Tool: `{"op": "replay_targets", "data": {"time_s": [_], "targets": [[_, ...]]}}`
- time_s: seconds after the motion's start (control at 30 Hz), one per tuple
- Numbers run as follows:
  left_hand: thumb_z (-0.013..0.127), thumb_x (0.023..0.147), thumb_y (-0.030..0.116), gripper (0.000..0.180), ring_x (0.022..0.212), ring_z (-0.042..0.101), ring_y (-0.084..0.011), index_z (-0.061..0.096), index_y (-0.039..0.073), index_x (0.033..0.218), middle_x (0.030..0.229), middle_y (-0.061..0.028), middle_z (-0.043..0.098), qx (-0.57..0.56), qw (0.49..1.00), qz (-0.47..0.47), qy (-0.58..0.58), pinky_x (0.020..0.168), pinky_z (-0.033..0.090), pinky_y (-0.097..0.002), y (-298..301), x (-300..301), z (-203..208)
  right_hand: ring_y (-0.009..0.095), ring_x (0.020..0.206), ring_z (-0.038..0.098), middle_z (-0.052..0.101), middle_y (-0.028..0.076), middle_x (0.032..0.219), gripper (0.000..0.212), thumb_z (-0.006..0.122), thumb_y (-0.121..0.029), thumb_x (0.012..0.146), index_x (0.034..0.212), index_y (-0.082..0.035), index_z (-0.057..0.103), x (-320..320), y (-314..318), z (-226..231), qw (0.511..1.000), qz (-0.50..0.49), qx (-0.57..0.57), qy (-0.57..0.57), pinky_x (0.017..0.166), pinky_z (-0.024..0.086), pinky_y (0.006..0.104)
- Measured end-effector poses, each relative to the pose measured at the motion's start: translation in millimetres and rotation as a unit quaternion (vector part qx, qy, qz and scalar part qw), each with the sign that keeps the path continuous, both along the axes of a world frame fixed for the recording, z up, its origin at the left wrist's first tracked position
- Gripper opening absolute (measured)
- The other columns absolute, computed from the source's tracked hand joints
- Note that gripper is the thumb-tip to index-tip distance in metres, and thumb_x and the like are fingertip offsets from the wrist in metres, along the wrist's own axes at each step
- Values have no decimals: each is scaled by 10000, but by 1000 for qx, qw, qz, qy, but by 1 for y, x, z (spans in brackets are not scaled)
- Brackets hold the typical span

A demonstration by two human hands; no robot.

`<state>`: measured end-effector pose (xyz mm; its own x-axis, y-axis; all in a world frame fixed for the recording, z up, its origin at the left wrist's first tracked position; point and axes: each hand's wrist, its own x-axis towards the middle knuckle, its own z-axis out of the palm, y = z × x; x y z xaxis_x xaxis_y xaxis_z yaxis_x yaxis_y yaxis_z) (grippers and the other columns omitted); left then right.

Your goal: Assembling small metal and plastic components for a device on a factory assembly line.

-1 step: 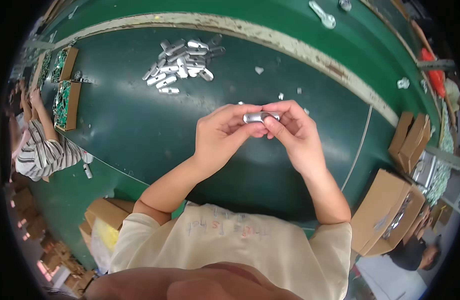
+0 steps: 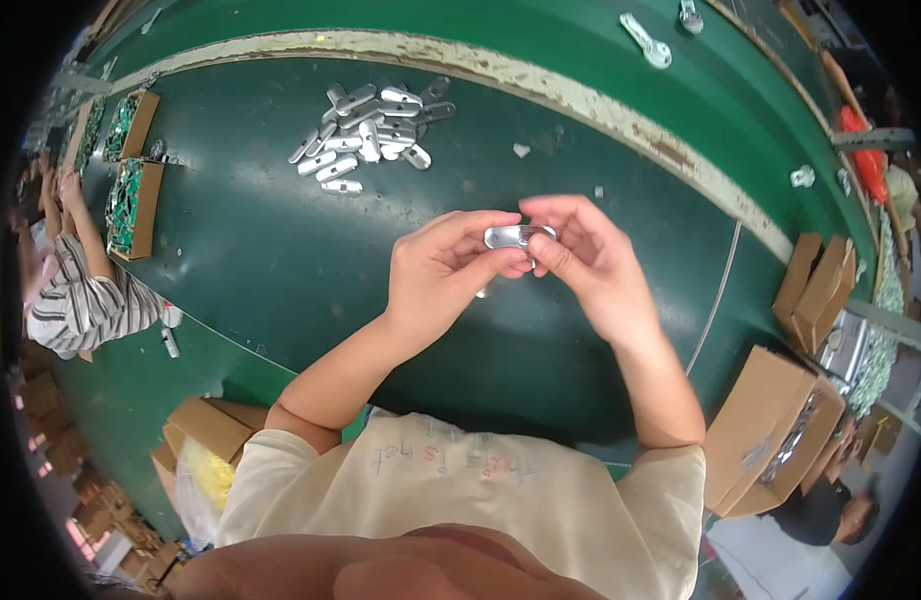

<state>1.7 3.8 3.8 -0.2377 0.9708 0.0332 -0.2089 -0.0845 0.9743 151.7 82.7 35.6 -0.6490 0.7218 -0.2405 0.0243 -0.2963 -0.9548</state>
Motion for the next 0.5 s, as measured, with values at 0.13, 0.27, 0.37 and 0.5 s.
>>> {"op": "replay_targets", "data": {"time_s": [0.13, 0.27, 0.37, 0.5], "targets": [[605, 811, -59, 263, 813, 657, -173, 578, -47, 1072, 956, -131, 642, -11, 999, 31, -29, 715, 548, -253, 0, -25, 8, 115, 819, 555, 596, 54, 890, 410, 539, -338, 901, 1131, 1, 558, -55, 97, 14, 953, 54, 257, -148, 715, 459, 249], [597, 829, -33, 263, 797, 651, -168, 552, -46, 1088, 919, -129, 652, -21, 998, 34, -47, 716, 533, -259, 8, -24, 10, 364, 1095, 473, 534, 182, 1157, 541, 549, -455, 840, 1242, -96, 505, -144, 257, -23, 687, -23, 602, -405, 922, 401, 417], [595, 842, -14, 258, 799, 648, -164, 537, -37, 1092, 942, -125, 644, -56, 995, 18, -81, 708, 532, -258, 8, -25, 3, 396, 1163, 391, 449, 159, 1281, 536, 534, -379, 855, 1353, -250, 384, -211, 311, -46, 632, -29, 614, -472, 971, 356, 466], [558, 863, -22, 242, 815, 650, -178, 493, -45, 1095, 955, -128, 630, -24, 995, -8, -98, 720, 541, -275, 10, -15, -6, 365, 1146, 469, 500, 179, 1240, 515, 529, -164, 799, 1305, -167, 432, -220, 354, -81, 669, -2, 533, -518, 932, 405, 454]]}}
